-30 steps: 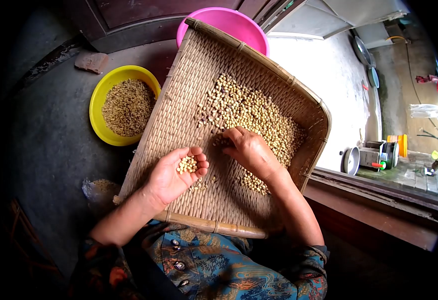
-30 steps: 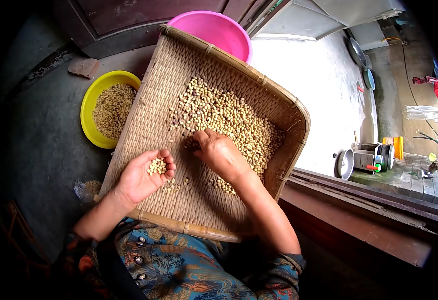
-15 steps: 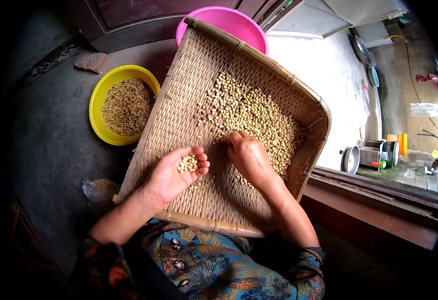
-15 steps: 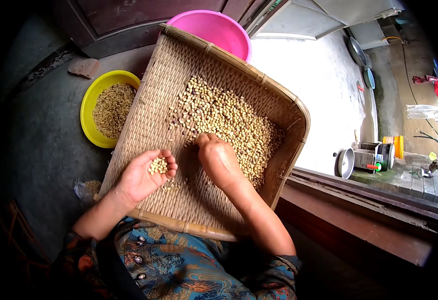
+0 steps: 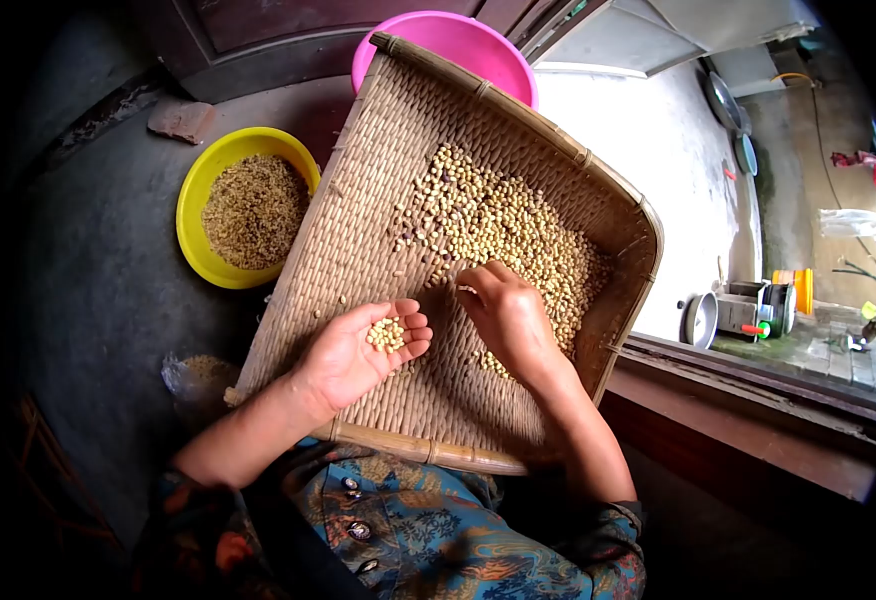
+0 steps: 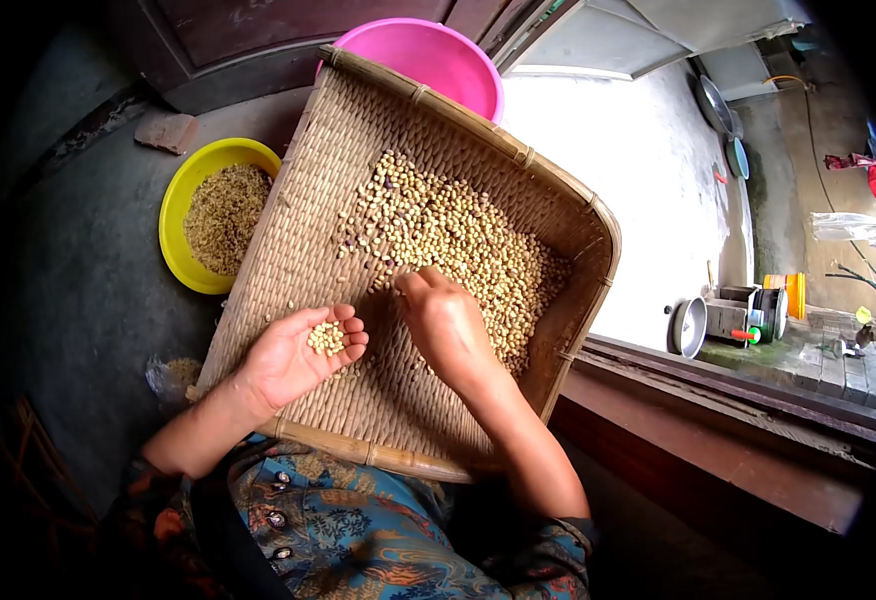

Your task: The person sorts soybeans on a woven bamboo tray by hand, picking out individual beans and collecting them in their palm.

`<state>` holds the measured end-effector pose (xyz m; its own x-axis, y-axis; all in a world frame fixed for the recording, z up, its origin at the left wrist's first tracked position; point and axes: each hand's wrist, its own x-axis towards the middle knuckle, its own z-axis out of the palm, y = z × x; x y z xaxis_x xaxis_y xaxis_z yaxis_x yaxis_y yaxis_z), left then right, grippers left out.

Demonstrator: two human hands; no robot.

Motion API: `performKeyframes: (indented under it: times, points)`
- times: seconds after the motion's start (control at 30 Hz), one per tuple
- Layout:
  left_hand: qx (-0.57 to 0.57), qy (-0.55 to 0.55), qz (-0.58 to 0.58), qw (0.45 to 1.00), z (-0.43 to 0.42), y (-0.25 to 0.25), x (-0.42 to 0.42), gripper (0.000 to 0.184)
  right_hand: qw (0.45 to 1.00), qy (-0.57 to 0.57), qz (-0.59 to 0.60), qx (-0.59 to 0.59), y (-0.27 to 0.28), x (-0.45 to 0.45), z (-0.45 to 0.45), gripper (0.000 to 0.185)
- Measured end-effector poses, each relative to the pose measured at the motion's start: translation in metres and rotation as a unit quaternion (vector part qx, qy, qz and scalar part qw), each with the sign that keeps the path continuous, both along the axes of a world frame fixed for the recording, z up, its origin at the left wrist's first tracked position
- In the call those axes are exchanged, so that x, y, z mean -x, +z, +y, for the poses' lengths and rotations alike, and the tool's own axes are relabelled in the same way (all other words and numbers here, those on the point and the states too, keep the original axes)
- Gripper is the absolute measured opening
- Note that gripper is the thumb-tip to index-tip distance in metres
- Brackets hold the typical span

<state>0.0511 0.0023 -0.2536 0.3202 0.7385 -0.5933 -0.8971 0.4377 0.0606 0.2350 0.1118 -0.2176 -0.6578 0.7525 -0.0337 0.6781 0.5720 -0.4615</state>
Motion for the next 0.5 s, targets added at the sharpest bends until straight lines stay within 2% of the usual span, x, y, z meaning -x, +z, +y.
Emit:
performKeyframes:
  times: [0.1,0.2,0.3,0.4,0.43,0.47,0.5]
  points:
    - [-0.007,0.005,-0.004,1.000,-0.001,-0.001,0.000,0.026,0.995,0.042,-0.081,-0.025,-0.015,0.010,0.002,0.014]
    - [-0.012,0.008,-0.014,1.000,-0.002,-0.004,0.001,0.025,0.992,0.059,-0.098,-0.045,-0.017,0.014,0.002,0.014]
    - [-0.002,0.008,-0.006,1.000,0.000,-0.004,0.003,0.024,0.989,0.038,-0.138,-0.045,-0.021,0.018,0.001,0.012]
    - [-0.009,0.005,-0.008,1.000,0.000,-0.003,0.004,0.024,0.998,-0.001,-0.056,0.043,-0.018,0.015,0.006,0.009]
    - [-0.005,0.009,-0.008,1.000,0.000,-0.003,0.005,0.024,0.985,-0.038,0.036,0.164,-0.012,0.013,0.010,0.004]
    - [-0.001,0.012,-0.009,1.000,0.000,-0.004,0.005,0.024,0.928,-0.095,0.135,0.334,-0.002,0.010,0.012,0.004]
    - [0.003,0.015,-0.010,1.000,0.000,-0.004,0.005,0.023,0.829,-0.148,0.227,0.489,0.007,0.006,0.014,0.006]
